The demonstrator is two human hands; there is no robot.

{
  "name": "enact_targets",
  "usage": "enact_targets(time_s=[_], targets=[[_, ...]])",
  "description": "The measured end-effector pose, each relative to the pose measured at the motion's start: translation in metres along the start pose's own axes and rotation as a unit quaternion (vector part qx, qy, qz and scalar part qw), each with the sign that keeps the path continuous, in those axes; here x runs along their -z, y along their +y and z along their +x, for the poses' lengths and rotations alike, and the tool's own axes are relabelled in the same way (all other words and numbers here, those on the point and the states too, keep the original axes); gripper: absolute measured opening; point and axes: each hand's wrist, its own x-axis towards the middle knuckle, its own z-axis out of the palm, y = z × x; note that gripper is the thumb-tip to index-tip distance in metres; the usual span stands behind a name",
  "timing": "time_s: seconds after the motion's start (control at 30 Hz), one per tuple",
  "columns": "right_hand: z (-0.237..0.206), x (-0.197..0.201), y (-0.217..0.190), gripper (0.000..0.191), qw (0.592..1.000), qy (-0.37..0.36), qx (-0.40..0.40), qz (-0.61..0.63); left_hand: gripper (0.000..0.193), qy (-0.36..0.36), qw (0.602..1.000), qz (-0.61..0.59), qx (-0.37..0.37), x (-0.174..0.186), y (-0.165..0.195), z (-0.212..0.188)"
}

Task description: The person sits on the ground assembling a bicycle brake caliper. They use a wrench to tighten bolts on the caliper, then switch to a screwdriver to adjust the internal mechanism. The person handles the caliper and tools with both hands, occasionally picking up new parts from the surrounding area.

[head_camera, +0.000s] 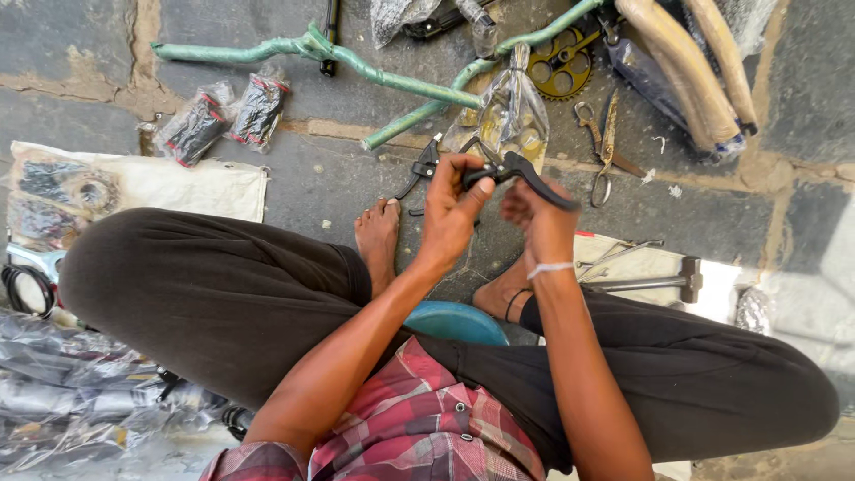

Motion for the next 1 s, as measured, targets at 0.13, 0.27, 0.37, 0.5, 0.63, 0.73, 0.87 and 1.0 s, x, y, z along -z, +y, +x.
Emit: enact_targets(time_s=[0.13, 0.27, 0.37, 0.5, 0.63, 0.73, 0.87, 1.0], targets=[[-0.011, 0.011, 0.011, 0.02, 0.966, -0.143, -0.097, 0.193, 0.028, -0.025, 0.995, 0.068, -0.074, -0.005, -0.001, -0.014], [-0.003, 0.024, 0.029, 0.026, 0.945, -0.174, -0.09, 0.261, 0.032, -0.047, 0.991, 0.094, -0.086, -0.002, -0.005, -0.021], [0.003, 0.031, 0.036, 0.024, 0.94, -0.195, -0.079, 0.267, 0.032, -0.05, 0.986, 0.112, -0.111, 0.001, -0.008, -0.021], [0.005, 0.035, 0.038, 0.023, 0.938, -0.221, -0.085, 0.253, 0.029, -0.031, 0.982, 0.152, -0.105, 0.0, -0.012, -0.018], [0.005, 0.032, 0.037, 0.024, 0.945, -0.211, -0.08, 0.238, 0.026, -0.021, 0.989, 0.118, -0.086, -0.003, -0.014, -0.016], [0.004, 0.028, 0.039, 0.013, 0.97, -0.187, -0.009, 0.154, 0.025, 0.001, 1.0, -0.023, 0.019, -0.004, -0.016, -0.012], [0.001, 0.023, 0.045, 0.013, 0.988, -0.134, 0.079, 0.0, 0.022, 0.031, 0.995, -0.085, 0.032, -0.001, -0.017, -0.001], [-0.006, 0.017, 0.045, 0.016, 0.965, -0.061, 0.205, -0.153, 0.017, 0.09, 0.978, -0.148, 0.119, 0.001, -0.015, 0.005]])
